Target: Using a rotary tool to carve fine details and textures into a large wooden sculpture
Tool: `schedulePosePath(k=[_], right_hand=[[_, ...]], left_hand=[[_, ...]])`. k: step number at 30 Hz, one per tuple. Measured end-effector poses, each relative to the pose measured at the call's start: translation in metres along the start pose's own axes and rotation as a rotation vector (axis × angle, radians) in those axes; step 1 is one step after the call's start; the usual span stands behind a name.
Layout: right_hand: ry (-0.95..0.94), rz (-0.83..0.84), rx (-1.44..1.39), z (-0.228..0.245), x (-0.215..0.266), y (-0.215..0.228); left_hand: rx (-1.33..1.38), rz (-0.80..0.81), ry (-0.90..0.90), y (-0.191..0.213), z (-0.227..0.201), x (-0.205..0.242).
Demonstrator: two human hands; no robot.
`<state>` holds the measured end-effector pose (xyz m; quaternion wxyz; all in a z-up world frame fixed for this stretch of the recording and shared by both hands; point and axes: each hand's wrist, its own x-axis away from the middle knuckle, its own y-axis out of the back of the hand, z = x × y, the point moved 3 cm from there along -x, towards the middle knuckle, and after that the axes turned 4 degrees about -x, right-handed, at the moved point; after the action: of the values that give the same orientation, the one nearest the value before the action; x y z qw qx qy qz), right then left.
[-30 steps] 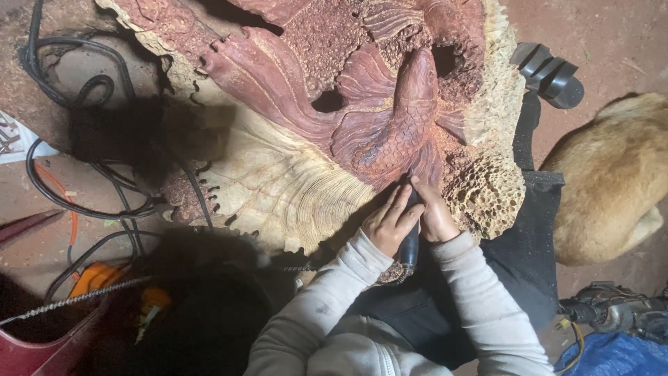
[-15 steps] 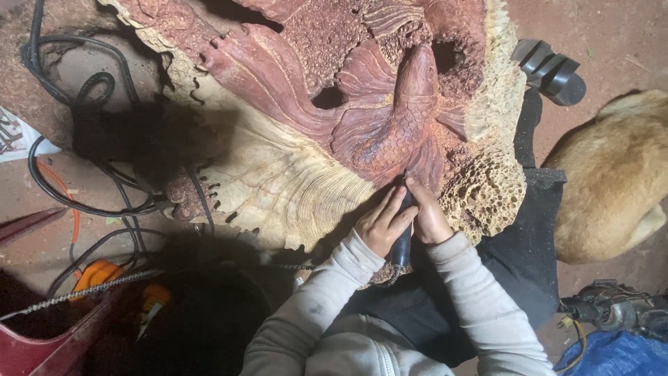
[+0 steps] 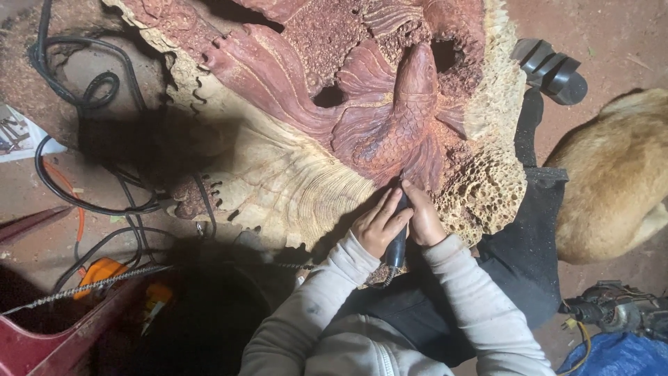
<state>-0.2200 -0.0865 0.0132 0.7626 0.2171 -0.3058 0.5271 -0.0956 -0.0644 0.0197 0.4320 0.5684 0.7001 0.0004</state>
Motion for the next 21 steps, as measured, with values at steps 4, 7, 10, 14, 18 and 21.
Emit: schedulePosePath(k=[4,7,10,14,18,21], right_hand=[[0.096,0.019,0.055,-0.011,0.001,0.008],[0.115,0.024,0.048,-0.016,-0.002,0.011],[0.125,0.028,0.049,-0.005,0.002,0.002],[0.133,0.045,0.044,-0.010,-0.004,0.007],[0.126,0.044,0.049,-0.013,-0.006,0.008],[0.129,0.050,0.060,-0.008,-0.003,0.003]], left_hand=[[0.029,-0.007,-0.024,0.003,0.000,-0.004],[0.035,-0.012,-0.039,0.003,0.001,-0.006],[0.034,-0.019,-0.051,0.002,0.002,-0.009],[0.024,-0.033,-0.050,0.002,0.004,-0.008],[0.027,-0.053,-0.045,0.000,0.006,-0.005],[0.035,-0.052,-0.038,0.003,0.006,-0.008]])
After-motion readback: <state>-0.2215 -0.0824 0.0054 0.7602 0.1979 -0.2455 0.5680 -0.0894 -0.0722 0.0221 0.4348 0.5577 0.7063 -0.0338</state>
